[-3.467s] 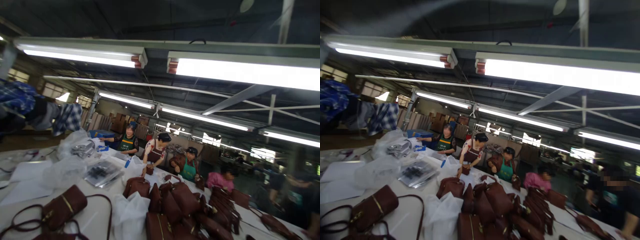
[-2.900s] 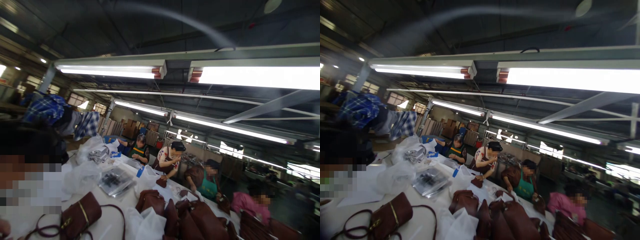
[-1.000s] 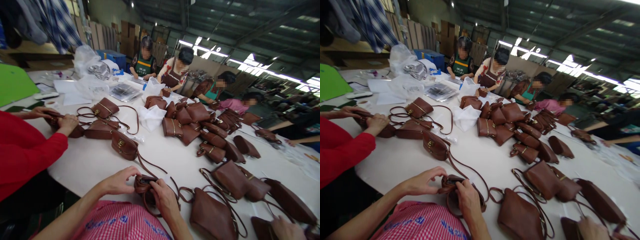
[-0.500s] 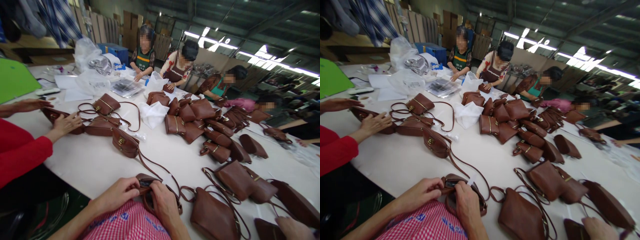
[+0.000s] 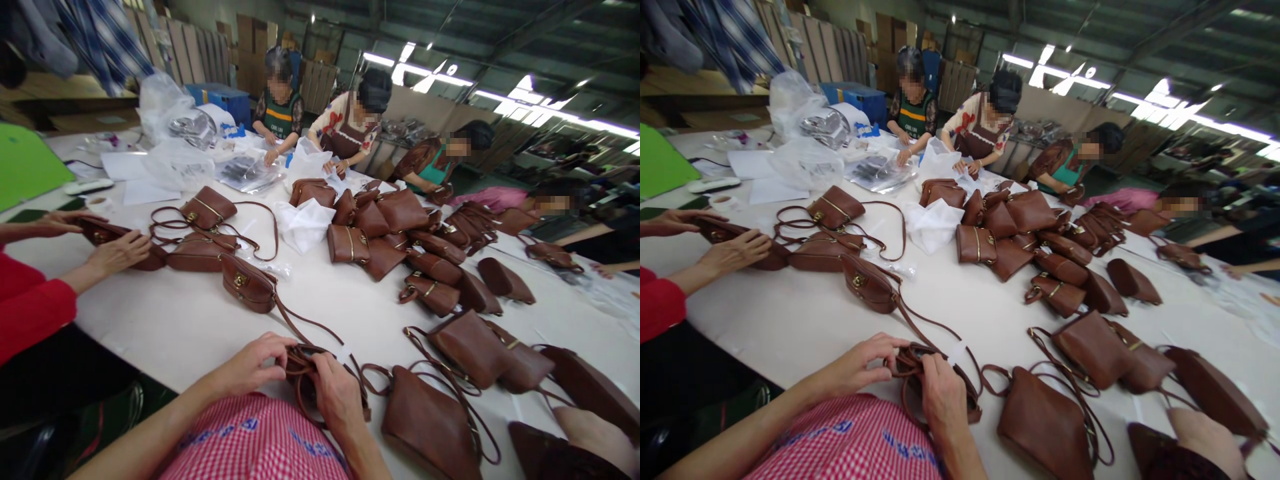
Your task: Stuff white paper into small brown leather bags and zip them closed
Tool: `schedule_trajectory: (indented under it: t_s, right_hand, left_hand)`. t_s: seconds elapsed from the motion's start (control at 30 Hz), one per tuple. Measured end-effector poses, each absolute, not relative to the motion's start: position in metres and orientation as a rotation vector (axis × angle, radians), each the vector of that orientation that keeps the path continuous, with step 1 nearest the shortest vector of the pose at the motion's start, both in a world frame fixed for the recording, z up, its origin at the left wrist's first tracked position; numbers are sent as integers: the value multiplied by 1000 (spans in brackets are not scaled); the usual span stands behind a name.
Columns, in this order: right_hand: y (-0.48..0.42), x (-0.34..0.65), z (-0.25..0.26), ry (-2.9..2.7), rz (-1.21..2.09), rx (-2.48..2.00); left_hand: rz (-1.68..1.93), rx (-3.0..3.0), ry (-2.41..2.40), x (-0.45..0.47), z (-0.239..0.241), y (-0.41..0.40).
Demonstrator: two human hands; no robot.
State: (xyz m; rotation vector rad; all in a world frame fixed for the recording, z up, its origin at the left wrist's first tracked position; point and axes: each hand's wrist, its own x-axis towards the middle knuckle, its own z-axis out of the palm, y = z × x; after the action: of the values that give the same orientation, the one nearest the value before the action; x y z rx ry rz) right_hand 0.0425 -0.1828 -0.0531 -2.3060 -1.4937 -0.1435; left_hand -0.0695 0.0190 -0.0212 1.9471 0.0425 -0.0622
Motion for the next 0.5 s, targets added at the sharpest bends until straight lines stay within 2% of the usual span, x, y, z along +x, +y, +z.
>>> schedule_trajectory:
  t_s: [0.2,0.5]
  right_hand:
    - [-182,48,-49,-1515,-68,-2216]
    - [-186,55,-45,-1555,-165,-2267]
  left_hand:
    - [-164,1832,-39,-61,-20,27]
    - [-200,1697,29,-63,-32,25]
